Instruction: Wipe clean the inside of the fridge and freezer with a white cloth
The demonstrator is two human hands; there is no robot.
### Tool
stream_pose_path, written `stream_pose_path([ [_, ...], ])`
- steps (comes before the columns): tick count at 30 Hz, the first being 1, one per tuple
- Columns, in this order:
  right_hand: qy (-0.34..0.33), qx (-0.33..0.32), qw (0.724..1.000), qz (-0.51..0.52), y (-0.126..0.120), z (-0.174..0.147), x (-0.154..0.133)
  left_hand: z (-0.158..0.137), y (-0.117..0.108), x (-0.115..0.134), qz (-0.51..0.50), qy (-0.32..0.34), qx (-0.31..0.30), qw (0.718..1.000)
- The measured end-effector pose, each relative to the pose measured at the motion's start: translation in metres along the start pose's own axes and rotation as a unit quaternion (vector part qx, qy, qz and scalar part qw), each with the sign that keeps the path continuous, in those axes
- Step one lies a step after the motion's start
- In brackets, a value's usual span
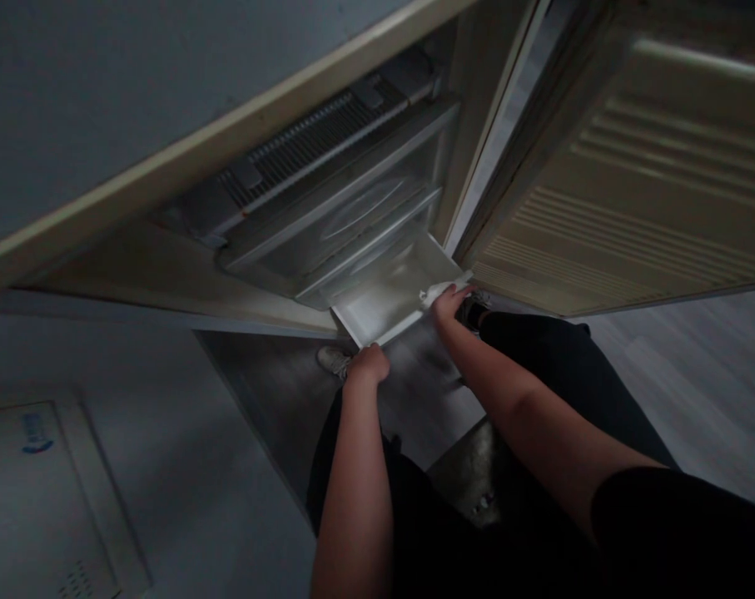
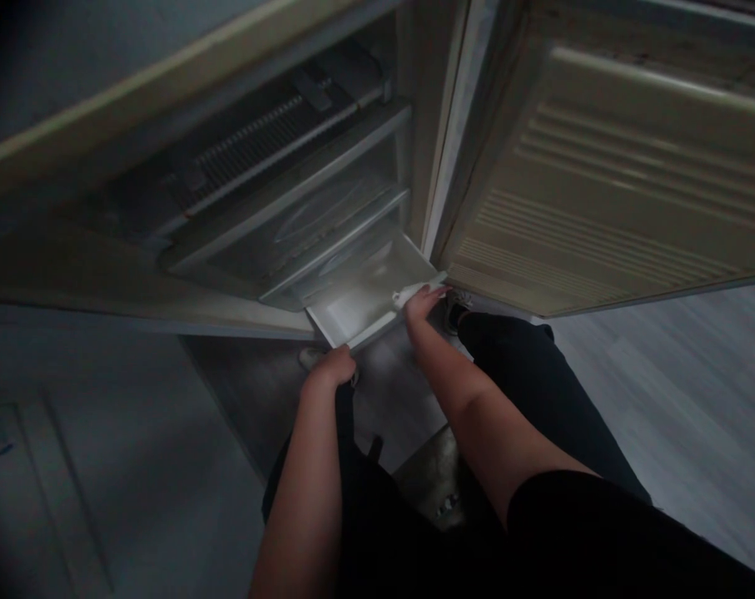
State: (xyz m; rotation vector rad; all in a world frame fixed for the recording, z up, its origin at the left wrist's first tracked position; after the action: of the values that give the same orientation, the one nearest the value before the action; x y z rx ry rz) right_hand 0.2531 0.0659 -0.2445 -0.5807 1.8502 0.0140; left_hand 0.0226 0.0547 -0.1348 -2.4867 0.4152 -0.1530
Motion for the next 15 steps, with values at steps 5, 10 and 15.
stream_pose_path([
  [5, 0.033, 0.077, 0.996, 0.038, -0.01, 0.038, -0.004, 0.001, 0.005, 0.0, -0.011, 0.023, 0.002, 1.0],
  [10, 0.098, 0.169, 0.979, 0.051, -0.026, 0.079, -0.015, 0.004, 0.009, -0.001, -0.022, 0.052, 0.002, 0.998],
  [15, 0.102, 0.125, 0.985, 0.064, -0.018, 0.058, -0.019, 0.009, 0.01, 0.013, -0.038, 0.091, -0.01, 0.995],
])
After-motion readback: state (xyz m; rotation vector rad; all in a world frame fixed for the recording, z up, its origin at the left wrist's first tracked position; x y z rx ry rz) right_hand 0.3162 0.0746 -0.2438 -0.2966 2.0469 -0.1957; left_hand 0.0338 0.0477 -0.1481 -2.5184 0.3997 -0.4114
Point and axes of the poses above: each hand's wrist, its own z-axis towards the middle knuckle, its own y-axis out of the palm, x = y × z, the point moved 4 cm from there along z, towards the middle knuckle, and after that the axes turned 11 degrees about z, right-handed, at the moved point
